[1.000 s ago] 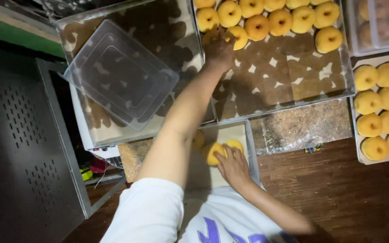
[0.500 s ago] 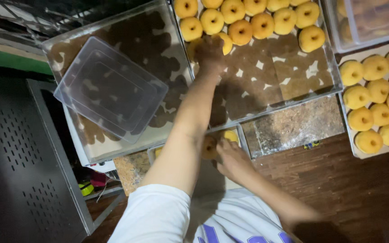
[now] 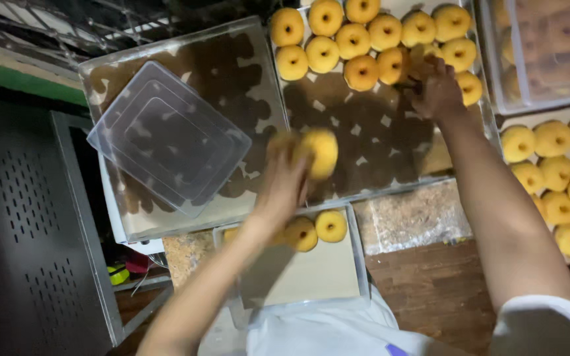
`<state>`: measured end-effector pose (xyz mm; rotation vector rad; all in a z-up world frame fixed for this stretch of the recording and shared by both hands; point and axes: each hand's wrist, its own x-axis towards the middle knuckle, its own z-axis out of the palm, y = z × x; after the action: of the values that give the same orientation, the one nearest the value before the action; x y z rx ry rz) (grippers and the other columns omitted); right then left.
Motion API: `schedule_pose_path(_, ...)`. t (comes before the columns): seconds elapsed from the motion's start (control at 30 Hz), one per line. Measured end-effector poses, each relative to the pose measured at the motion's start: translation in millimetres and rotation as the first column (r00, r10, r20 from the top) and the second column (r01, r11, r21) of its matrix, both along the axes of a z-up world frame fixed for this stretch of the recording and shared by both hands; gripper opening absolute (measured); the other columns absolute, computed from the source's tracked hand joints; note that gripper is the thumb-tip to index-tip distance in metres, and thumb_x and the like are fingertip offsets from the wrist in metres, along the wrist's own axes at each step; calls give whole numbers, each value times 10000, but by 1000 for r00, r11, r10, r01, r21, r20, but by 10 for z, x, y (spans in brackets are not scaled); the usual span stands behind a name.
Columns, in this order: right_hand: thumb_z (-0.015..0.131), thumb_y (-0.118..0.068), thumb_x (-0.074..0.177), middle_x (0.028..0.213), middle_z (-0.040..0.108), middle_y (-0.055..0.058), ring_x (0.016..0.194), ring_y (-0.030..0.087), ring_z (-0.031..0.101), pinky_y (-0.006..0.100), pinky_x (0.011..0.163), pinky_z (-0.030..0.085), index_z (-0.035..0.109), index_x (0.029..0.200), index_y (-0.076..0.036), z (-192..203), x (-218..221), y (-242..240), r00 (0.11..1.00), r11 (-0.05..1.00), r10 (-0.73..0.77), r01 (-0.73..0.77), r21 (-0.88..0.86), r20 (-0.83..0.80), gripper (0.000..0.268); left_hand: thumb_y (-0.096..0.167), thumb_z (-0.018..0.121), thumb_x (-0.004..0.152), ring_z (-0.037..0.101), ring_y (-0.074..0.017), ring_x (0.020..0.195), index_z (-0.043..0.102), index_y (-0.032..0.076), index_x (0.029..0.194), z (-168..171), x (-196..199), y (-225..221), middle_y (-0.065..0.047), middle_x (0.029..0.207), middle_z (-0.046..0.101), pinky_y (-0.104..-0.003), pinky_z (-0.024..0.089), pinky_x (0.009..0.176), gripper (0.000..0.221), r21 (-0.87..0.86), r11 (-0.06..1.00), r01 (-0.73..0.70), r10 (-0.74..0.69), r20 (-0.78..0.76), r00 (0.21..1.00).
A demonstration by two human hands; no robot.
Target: The person sorts donuts by hand from metal trays into plastic containers, placing paper liners between layers and securing the containers with lids.
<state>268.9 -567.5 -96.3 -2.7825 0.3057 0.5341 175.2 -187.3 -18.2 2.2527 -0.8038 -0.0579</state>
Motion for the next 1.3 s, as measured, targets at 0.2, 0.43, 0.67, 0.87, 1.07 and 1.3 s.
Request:
schedule_pose_path(0.2,456,-660,858,1600,279,333,1250,639,441,719,913,461,130,1704,-290,-563,331,-701,922,857,369,-287,-429,120,980,147,648,877,498,-524,1145,539,145,1284,-139,-1872,907,-322,1419,427,-600,485,833,421,357,934,-25,142,-306,941)
schedule_pose_path(0.43,717,-603,725,1490,391,212,1217,562,516,663,873,557,379,1564,-319,-252,294,-752,924,918,361,-329,-219,124,948,268,657,895,369,-504,1319,456,283,1363,-1121,-2739,1163,-202,1577,249,-620,422,974,510,663,737,128,314,-504,804)
schedule_pose_path(0.67,813,-493,741,1380,550,164,1193,468,618,587,816,551,567,1305,-211,-347,395,-791,736,822,570,-503,-268,365,677,328,639,873,526,-466,1141,522,290,1348,-1172,-2502,1173,-218,1505,390,-566,590,666,490,695,706,-135,372,-203,906)
schedule_pose_path(0.87,653,-564,776,1597,415,158,1359,502,457,594,1074,389,500,1516,-261,-253,544,-946,932,939,340,-331,-90,126,814,97,704,733,633,-324,1014,461,291,1390,-841,-2198,1281,-179,1492,401,-424,616,507,727,775,621,118,177,-285,942)
schedule_pose_path(1.07,651,-383,983,1334,564,329,1101,526,583,634,889,468,516,1503,-76,787,134,-223,982,982,138,-152,108,129,619,180,605,855,662,-402,808,488,228,1293,-869,-2030,1435,-202,1372,419,-533,536,508,456,605,775,182,148,-455,878)
schedule_pose_path(1.3,942,-486,658,1512,524,60,1424,261,449,420,1174,330,558,1432,-198,161,-2220,1116,935,805,349,-330,493,55,912,137,546,939,708,-411,878,542,104,1382,-605,-1799,1584,-172,1316,549,-586,589,726,444,342,932,120,143,-652,745)
